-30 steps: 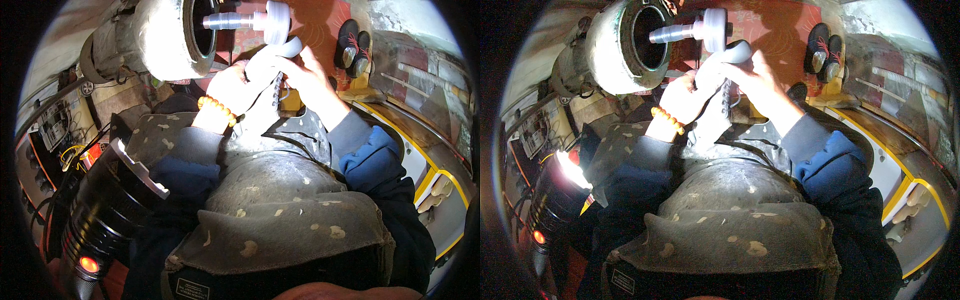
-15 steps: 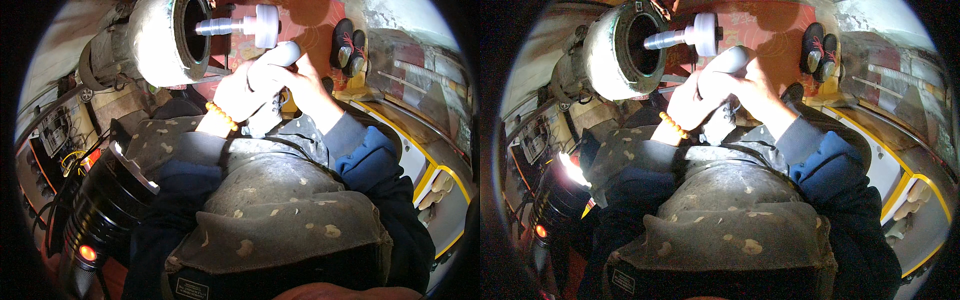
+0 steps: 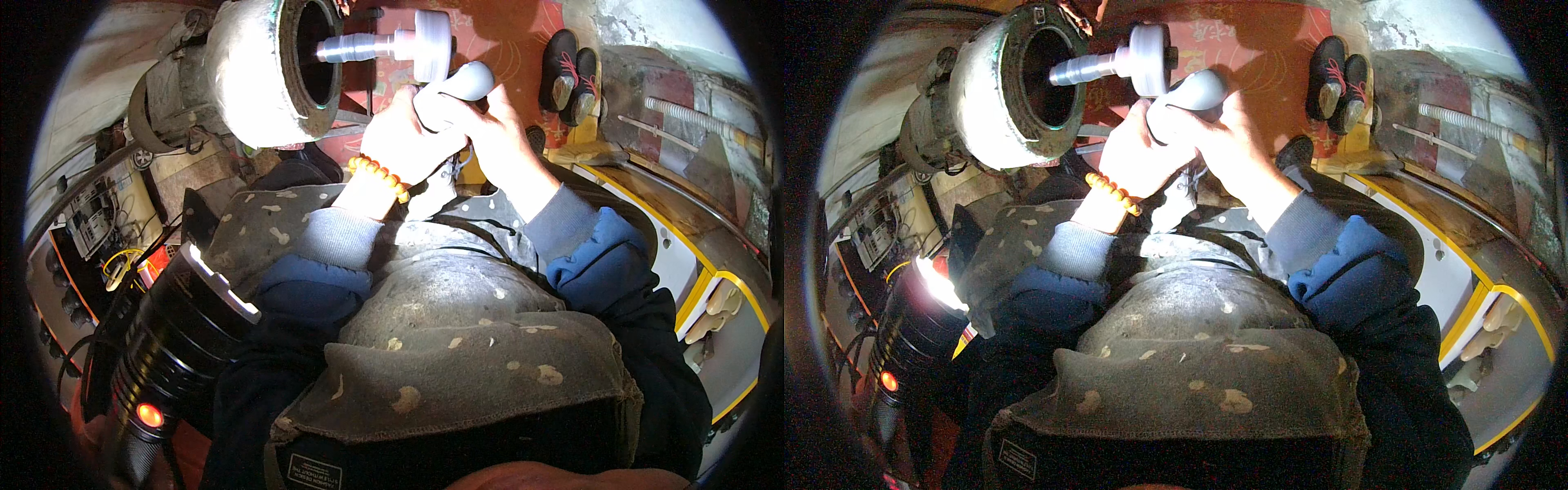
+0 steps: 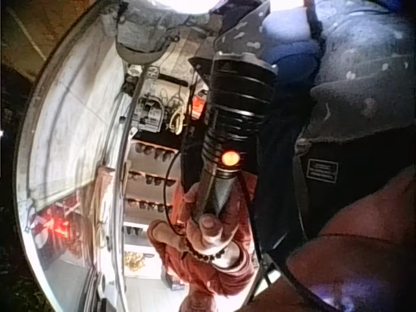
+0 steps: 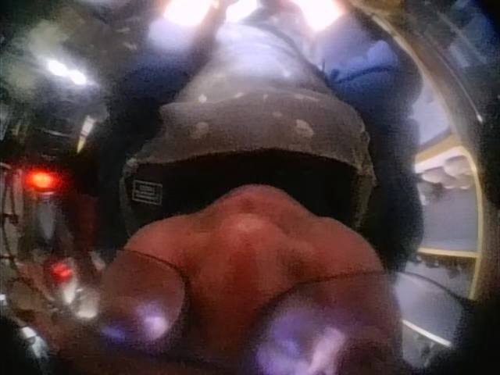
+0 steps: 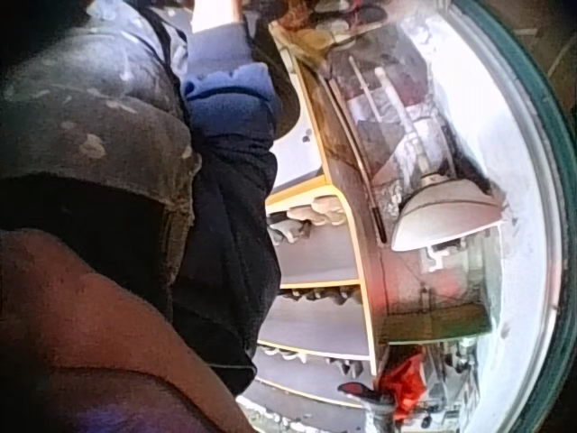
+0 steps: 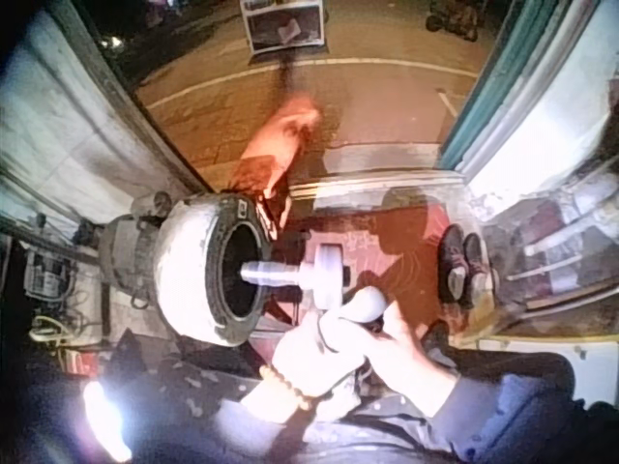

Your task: The person holds a red shoe against a rotating buffing wheel, then switches to a grey shoe and continues buffing the sole and sides. The person rotates each shoe to treat different areas while maintaining contact with the wheel.

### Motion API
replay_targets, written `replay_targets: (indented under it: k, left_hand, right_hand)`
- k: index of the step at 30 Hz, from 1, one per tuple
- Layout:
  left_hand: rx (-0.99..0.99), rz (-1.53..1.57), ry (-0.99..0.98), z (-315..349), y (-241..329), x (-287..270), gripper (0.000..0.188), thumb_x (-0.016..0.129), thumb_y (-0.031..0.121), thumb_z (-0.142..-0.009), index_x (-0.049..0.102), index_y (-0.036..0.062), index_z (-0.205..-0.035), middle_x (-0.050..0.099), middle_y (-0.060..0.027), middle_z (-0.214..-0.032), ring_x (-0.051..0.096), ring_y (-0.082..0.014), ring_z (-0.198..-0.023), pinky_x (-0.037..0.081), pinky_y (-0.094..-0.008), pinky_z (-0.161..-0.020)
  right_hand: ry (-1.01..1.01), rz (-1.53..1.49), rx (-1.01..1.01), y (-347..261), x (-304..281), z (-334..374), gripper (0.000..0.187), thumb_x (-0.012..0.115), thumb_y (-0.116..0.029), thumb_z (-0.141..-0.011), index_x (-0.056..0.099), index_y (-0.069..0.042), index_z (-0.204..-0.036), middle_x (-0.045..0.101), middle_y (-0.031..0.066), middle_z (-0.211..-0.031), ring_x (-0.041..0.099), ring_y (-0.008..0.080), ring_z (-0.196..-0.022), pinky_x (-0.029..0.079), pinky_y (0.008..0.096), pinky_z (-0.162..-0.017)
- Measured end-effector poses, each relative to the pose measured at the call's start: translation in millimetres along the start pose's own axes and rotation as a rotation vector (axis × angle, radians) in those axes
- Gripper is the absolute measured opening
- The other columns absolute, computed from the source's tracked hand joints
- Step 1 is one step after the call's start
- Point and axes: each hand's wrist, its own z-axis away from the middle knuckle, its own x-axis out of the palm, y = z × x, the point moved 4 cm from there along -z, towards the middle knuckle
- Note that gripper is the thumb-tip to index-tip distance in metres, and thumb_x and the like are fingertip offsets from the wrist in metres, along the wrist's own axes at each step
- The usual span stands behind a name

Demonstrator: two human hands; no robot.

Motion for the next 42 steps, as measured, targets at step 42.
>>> replay_targets:
  k: [42]
  left_hand:
    - [0.322, 0.564, 0.118, 15, -9, 23, 0.057, 0.079, 0.031, -0.092, 0.067, -0.0029, -0.136, 0.077, -0.0189, -0.119, 0.076, -0.0291, -0.112, 0.060, -0.0418, -0.099]
  right_hand:
    - [-0.078, 1.044, -0.090, -20, 22, 11, 0.101, 0.089, -0.046, -0.086, 0.037, 0.004, -0.157, 0.068, 0.0309, -0.133, 0.072, 0.0397, -0.122, 0.057, 0.0477, -0.105]
